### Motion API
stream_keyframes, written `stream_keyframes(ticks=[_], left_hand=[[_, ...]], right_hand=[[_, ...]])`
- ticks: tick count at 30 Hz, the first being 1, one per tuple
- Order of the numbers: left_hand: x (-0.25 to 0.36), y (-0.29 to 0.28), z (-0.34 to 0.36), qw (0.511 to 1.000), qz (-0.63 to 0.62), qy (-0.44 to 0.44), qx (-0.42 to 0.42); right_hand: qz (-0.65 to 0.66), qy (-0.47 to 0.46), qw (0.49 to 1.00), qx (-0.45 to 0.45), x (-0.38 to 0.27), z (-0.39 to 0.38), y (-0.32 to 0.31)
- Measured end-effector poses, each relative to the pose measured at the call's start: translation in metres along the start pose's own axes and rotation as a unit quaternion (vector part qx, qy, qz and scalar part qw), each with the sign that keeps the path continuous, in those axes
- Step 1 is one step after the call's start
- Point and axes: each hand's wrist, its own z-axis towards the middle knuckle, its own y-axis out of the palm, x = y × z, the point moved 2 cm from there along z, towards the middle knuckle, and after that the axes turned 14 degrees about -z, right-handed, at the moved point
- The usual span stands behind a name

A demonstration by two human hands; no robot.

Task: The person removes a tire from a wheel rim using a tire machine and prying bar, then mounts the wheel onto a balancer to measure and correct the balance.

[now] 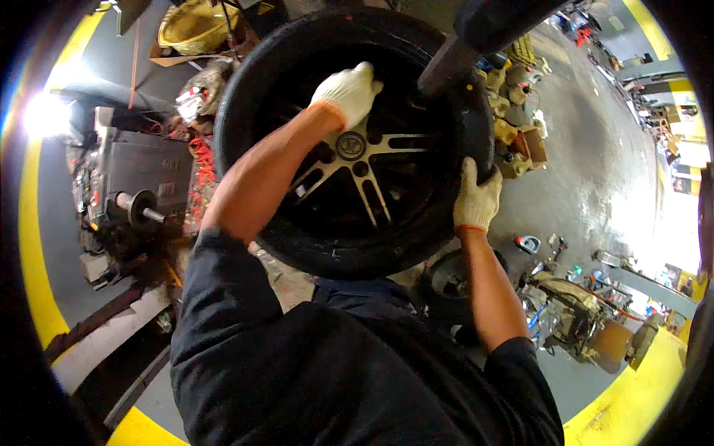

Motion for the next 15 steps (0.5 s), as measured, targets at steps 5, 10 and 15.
stream_keyframes(ticks=[5,10,15], left_hand=[[-0.067,-0.103,-0.186,0.884,-0.128,-0.129,0.431],[-0.233,-0.049,-0.379,0.821,0.028,-0.316,0.474],[-0.245,0.054,-0.492,0.740,-0.134,-0.547,0.368]], right_hand=[[-0.039,0.001,0.999,0.012,-0.003,-0.002,-0.002],[-0.032,-0.014,0.999,0.030,-0.002,-0.002,0.001],[-0.049,-0.032,0.998,0.021,0.011,0.001,0.004]])
